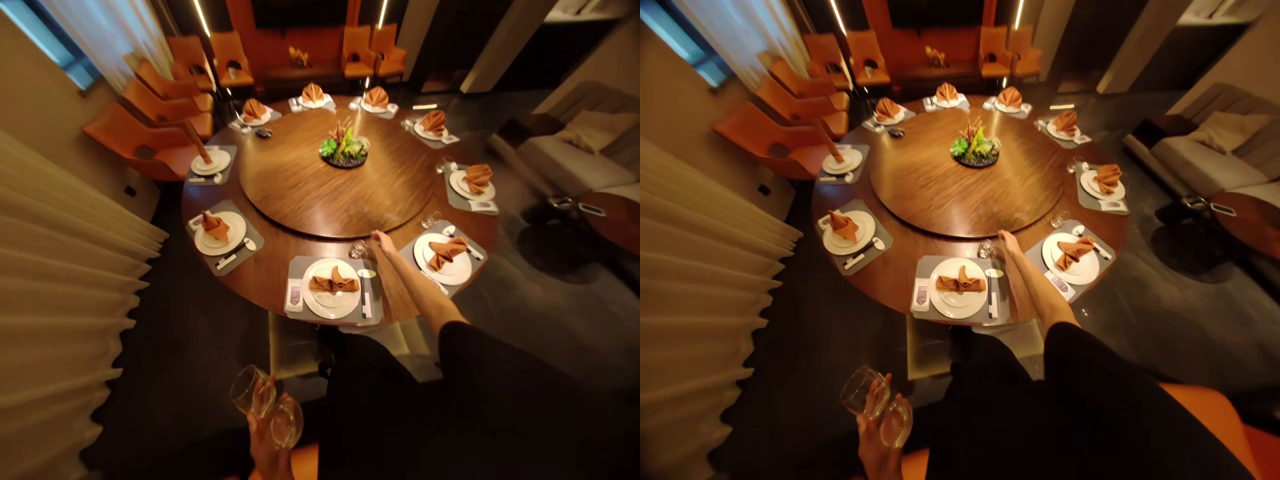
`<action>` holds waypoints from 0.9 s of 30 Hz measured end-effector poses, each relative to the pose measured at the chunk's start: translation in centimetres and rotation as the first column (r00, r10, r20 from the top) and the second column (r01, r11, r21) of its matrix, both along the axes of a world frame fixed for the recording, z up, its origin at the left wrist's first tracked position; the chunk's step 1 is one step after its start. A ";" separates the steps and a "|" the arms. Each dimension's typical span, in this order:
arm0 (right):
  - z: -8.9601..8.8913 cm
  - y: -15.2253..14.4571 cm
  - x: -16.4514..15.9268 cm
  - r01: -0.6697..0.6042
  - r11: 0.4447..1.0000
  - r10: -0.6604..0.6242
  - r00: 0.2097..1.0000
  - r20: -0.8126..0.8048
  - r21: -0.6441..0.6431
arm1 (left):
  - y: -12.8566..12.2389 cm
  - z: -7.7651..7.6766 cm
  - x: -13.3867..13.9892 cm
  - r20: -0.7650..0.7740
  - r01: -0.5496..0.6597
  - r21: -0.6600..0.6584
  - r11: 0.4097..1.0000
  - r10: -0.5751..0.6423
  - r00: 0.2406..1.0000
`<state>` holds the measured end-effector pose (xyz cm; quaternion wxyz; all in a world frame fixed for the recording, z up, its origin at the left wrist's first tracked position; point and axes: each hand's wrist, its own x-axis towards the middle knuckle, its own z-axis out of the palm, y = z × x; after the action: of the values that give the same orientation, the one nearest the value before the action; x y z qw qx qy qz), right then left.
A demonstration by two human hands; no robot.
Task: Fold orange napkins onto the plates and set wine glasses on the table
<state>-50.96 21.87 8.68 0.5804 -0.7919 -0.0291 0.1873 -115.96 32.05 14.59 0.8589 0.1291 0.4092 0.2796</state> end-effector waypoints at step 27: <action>-5.8 -1.9 2.2 0.006 0.993 -0.043 0.946 -0.320 -0.116 | 14.9 2.4 18.8 -0.040 0.225 -0.039 0.974 -0.226 0.973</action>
<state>-48.75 19.94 2.84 0.5336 -0.7828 0.0867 0.3082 -97.14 46.97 16.94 0.8780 0.1660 0.4155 0.1702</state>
